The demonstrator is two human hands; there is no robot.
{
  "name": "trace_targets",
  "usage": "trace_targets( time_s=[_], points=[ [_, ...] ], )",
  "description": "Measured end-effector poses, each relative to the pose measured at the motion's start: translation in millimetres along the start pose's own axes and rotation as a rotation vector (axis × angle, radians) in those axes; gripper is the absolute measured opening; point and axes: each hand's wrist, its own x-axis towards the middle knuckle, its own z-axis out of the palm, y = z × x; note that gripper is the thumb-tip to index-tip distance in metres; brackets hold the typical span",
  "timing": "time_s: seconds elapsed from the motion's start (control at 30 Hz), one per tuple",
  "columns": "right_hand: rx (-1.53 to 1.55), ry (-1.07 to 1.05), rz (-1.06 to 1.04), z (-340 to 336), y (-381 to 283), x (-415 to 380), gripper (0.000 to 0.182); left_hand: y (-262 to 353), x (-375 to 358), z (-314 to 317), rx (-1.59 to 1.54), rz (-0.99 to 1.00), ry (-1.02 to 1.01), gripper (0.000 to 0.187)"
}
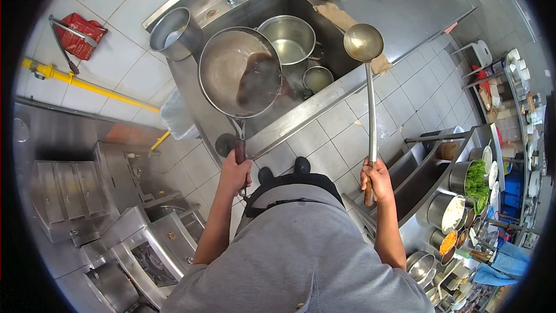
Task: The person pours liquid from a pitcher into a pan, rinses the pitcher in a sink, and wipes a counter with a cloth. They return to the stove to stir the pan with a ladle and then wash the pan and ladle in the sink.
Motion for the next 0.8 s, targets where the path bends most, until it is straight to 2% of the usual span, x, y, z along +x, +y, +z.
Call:
trace_targets(
  time_s=[0.27,0.8],
  points=[
    [-0.017,0.014,-0.002,-0.2,2.7,2.5,0.012,-0.5,-0.3,2.6,-0.024,0.044,0.012,0.015],
    [-0.020,0.000,0.008,-5.1,-0.9,6.1,0.007,0.8,-0.6,6.2,0.068,0.036,0.059,0.016]
  ],
)
